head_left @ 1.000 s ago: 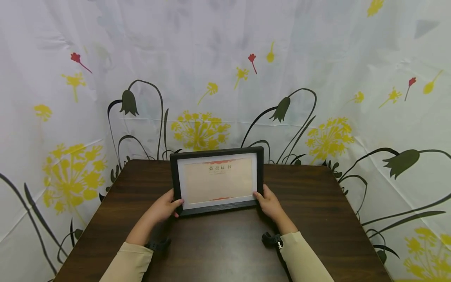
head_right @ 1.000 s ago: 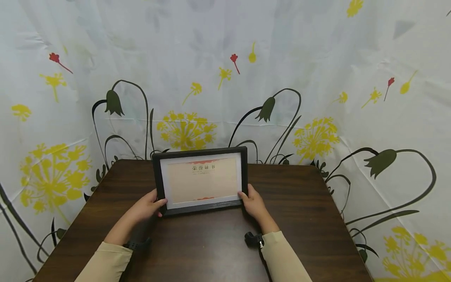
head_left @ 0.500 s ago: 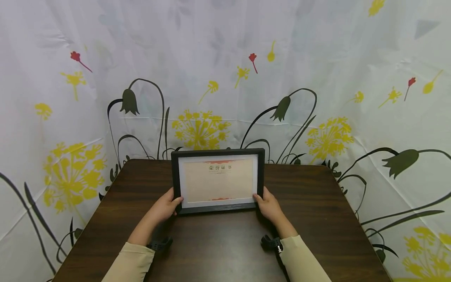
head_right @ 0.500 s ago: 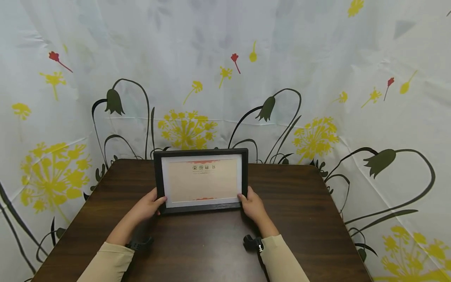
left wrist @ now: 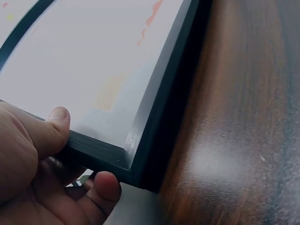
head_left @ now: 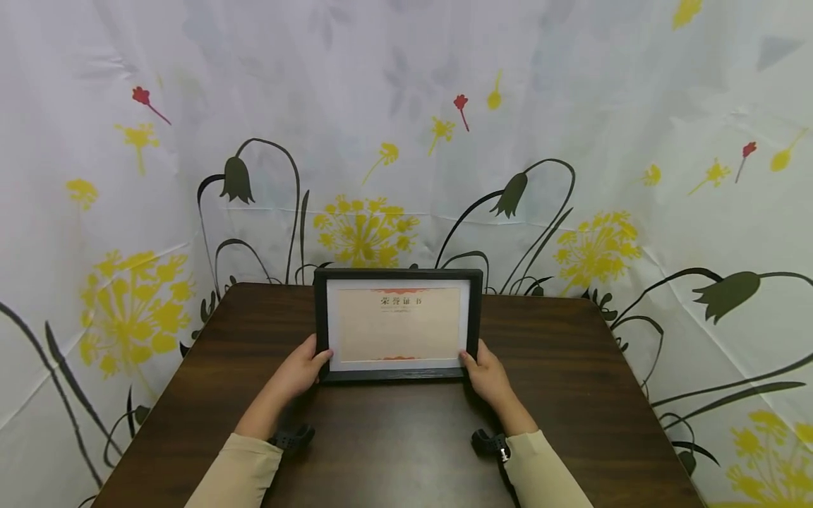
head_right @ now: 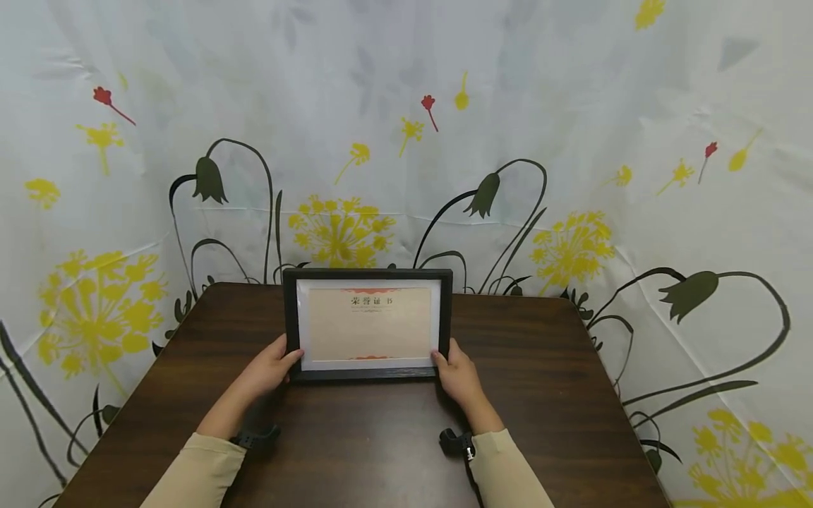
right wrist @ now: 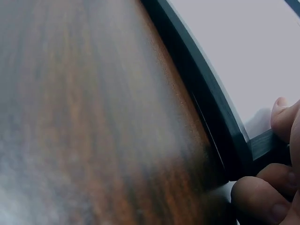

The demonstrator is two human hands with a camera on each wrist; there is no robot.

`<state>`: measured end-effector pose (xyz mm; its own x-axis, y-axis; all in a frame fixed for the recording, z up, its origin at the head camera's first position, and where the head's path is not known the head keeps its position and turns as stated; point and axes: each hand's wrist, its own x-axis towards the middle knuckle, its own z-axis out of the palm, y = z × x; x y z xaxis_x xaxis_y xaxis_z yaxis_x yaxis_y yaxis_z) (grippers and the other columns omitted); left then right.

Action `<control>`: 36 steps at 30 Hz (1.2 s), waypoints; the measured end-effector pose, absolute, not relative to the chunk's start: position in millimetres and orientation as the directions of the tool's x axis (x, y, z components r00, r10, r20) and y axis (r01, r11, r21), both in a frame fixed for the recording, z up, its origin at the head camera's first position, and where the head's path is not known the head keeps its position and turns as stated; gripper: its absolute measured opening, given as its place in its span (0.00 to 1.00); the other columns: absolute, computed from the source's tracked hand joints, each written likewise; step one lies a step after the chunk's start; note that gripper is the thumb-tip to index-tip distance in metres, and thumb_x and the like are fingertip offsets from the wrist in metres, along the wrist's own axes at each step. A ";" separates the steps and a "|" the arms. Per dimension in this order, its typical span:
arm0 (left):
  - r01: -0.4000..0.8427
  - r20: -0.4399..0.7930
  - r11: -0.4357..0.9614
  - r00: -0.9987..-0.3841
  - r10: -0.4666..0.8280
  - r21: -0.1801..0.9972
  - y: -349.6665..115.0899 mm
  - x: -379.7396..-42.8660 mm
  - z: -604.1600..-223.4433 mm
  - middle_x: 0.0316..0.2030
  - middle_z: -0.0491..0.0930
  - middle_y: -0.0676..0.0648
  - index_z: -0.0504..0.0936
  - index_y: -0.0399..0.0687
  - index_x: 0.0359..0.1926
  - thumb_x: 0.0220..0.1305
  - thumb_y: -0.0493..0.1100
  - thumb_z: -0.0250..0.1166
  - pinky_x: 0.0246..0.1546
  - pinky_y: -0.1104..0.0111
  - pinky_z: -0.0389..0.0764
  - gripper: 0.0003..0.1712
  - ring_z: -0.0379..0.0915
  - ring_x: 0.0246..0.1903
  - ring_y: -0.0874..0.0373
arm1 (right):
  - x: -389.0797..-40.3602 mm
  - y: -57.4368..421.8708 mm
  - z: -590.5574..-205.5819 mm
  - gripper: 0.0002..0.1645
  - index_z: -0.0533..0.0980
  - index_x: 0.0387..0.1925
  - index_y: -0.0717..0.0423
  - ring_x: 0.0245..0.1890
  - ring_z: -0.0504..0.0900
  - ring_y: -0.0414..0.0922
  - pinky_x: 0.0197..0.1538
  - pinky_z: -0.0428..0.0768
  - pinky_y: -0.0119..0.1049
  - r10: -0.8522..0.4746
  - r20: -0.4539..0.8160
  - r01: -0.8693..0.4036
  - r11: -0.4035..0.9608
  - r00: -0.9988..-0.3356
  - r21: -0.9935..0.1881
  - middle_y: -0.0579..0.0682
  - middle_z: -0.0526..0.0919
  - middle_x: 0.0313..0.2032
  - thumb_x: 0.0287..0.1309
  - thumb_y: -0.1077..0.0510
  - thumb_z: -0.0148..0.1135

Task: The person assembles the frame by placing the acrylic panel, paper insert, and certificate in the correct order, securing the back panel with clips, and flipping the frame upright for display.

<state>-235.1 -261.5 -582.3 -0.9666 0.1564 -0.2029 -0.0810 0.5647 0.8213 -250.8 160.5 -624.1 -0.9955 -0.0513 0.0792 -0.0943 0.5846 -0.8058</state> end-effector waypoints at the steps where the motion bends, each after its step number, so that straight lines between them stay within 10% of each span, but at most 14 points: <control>1: -0.080 -0.203 0.569 -0.967 0.155 0.818 -261.4 -234.6 -582.9 0.50 0.74 0.39 0.62 0.48 0.68 0.79 0.56 0.52 0.35 0.62 0.75 0.27 0.72 0.31 0.52 | -250.4 160.4 -624.6 0.21 0.73 0.57 0.43 0.59 0.80 0.53 0.61 0.75 0.58 -0.049 0.076 -0.090 0.585 -0.996 -0.806 0.51 0.83 0.56 0.71 0.38 0.56; 11: -0.120 -0.212 0.583 -0.973 0.092 0.803 -258.0 -229.1 -586.6 0.61 0.72 0.33 0.60 0.40 0.72 0.78 0.62 0.49 0.49 0.53 0.78 0.36 0.77 0.41 0.47 | -249.2 160.2 -626.9 0.18 0.74 0.55 0.40 0.56 0.81 0.50 0.59 0.76 0.56 -0.042 0.089 -0.098 0.565 -0.995 -0.819 0.48 0.85 0.53 0.71 0.38 0.56; 18: -0.189 -0.271 0.548 -0.960 0.072 0.815 -262.6 -224.2 -594.9 0.76 0.52 0.28 0.45 0.30 0.79 0.74 0.72 0.46 0.69 0.40 0.64 0.55 0.79 0.46 0.47 | -248.0 158.1 -625.5 0.18 0.74 0.54 0.41 0.54 0.81 0.50 0.58 0.76 0.57 -0.035 0.091 -0.094 0.573 -0.995 -0.814 0.49 0.85 0.52 0.72 0.37 0.56; 32: -0.181 -0.262 0.525 -0.961 0.084 0.832 -265.4 -226.2 -598.3 0.73 0.59 0.32 0.48 0.35 0.79 0.72 0.74 0.46 0.59 0.49 0.71 0.55 0.75 0.31 0.53 | -247.6 160.9 -625.1 0.21 0.74 0.49 0.38 0.49 0.79 0.46 0.55 0.76 0.52 -0.062 0.108 -0.124 0.544 -0.992 -0.830 0.46 0.83 0.49 0.71 0.31 0.50; 36: -0.186 -0.252 0.490 -0.965 0.072 0.852 -266.3 -226.8 -601.3 0.54 0.75 0.34 0.69 0.39 0.65 0.70 0.75 0.48 0.45 0.57 0.74 0.46 0.74 0.30 0.51 | -247.2 160.5 -625.2 0.21 0.74 0.50 0.37 0.51 0.80 0.47 0.57 0.76 0.54 -0.062 0.103 -0.120 0.550 -0.993 -0.827 0.46 0.84 0.51 0.71 0.30 0.50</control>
<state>-226.8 -266.3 -601.3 -0.9650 0.0723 -0.2520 -0.1857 0.4899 0.8518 -247.2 160.5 -625.2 -0.9928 -0.0618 0.1029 -0.1199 0.5499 -0.8266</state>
